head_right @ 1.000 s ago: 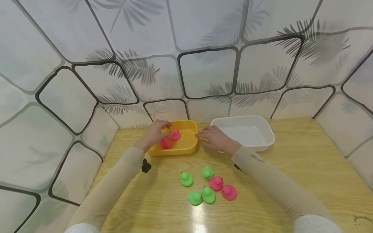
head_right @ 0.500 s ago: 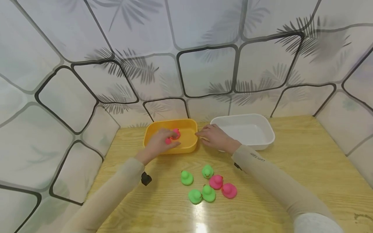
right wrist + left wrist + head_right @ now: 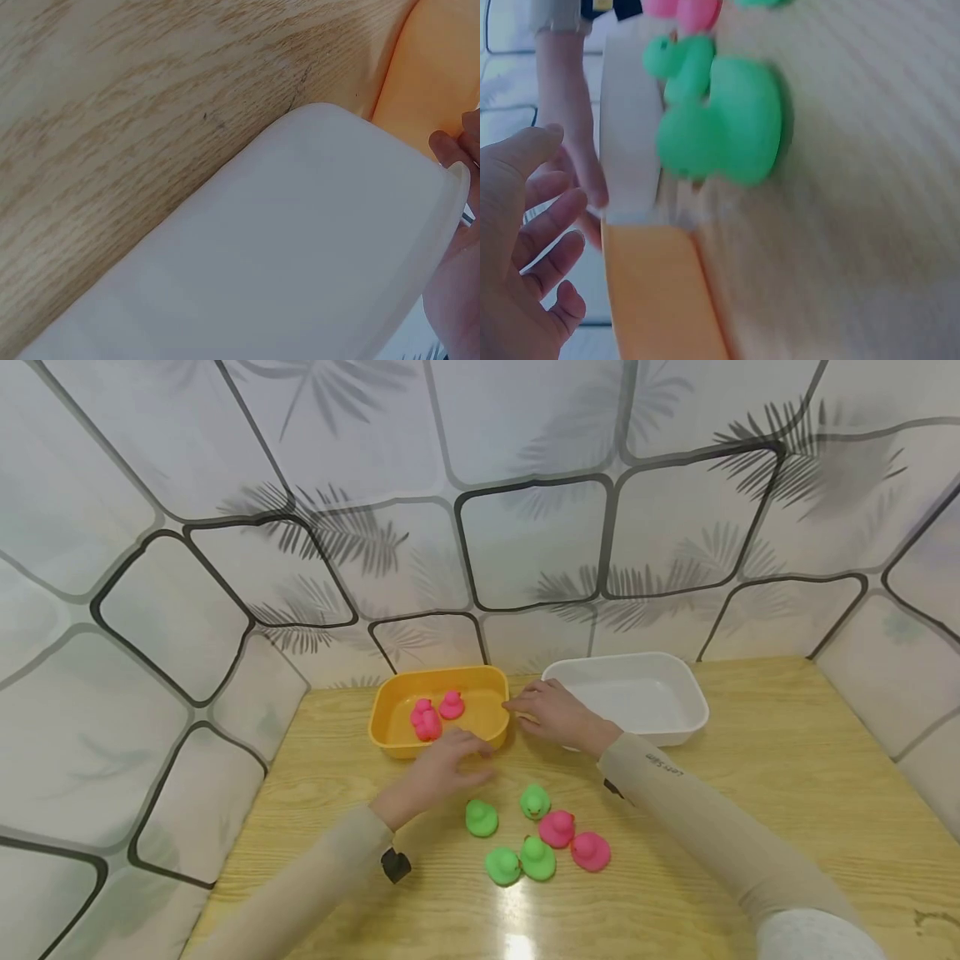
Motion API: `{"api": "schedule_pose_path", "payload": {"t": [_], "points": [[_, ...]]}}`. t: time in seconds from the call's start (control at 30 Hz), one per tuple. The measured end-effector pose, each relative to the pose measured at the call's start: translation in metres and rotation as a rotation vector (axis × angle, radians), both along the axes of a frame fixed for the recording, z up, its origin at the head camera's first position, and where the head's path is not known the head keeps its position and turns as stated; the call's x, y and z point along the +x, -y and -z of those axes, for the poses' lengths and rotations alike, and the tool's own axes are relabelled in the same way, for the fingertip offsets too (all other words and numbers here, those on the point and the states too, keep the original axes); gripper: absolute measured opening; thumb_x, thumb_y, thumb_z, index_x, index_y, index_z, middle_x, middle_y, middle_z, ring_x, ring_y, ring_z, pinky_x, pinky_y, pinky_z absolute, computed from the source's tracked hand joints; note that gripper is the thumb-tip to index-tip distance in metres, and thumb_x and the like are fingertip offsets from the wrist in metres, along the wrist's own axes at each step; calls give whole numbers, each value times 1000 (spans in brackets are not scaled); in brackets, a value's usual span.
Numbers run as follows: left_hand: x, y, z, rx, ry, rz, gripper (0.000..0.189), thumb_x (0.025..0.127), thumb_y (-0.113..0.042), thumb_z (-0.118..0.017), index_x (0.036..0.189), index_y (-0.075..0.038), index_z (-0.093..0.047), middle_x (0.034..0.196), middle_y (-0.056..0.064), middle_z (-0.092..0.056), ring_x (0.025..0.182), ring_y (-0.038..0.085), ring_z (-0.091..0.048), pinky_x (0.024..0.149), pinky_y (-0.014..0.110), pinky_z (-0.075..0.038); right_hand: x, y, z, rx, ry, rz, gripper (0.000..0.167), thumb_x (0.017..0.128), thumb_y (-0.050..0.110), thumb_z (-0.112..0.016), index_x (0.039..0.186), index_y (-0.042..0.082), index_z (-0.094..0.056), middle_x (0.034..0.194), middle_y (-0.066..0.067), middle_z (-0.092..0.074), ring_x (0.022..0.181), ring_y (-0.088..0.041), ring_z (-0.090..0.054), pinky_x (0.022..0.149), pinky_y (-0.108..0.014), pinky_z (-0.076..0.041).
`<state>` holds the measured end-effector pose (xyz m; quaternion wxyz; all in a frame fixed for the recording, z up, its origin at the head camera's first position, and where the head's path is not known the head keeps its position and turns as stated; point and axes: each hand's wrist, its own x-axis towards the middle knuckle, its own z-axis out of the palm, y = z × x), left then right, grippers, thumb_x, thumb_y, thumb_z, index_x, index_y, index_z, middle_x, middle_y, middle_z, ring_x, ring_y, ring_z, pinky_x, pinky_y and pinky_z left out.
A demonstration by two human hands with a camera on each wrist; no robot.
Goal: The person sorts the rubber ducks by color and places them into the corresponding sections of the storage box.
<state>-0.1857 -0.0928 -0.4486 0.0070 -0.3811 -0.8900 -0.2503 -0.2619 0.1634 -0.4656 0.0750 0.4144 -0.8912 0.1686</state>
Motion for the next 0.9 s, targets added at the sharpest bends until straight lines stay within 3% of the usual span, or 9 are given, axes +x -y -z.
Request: {"api": "schedule_pose_path", "payload": {"t": [0.2, 0.47, 0.67, 0.9], "points": [[16, -13, 5, -54, 38, 49, 36, 97, -35, -75, 121, -9, -75, 111, 0, -74, 103, 18, -60, 95, 32, -50, 0, 0, 1, 12, -1, 3, 35, 98, 14, -72, 132, 7, -72, 121, -8, -75, 116, -33, -59, 101, -57, -43], [30, -29, 15, -80, -29, 130, 32, 97, -35, -75, 120, -13, -75, 112, -3, -74, 106, 14, -64, 95, 24, -50, 1, 0, 0, 9, 19, 6, 35, 99, 13, -71, 133, 7, -71, 123, -8, -74, 117, -34, -59, 102, -58, -43], [37, -43, 12, -121, -72, 157, 31, 97, -36, -74, 122, -17, -75, 115, -5, -74, 106, 10, -63, 97, 21, -46, 2, 1, 0, 12, 15, 10, 35, 98, 12, -70, 133, 6, -70, 123, -9, -74, 117, -35, -58, 101, -59, -43], [40, -63, 9, -195, -74, 174, 35, 101, -45, -68, 123, -20, -75, 112, -7, -72, 105, 9, -62, 97, 21, -46, 0, 0, 1, 9, 15, 10, 36, 99, 13, -70, 134, 7, -70, 123, -9, -74, 117, -34, -58, 102, -59, -42]]}}
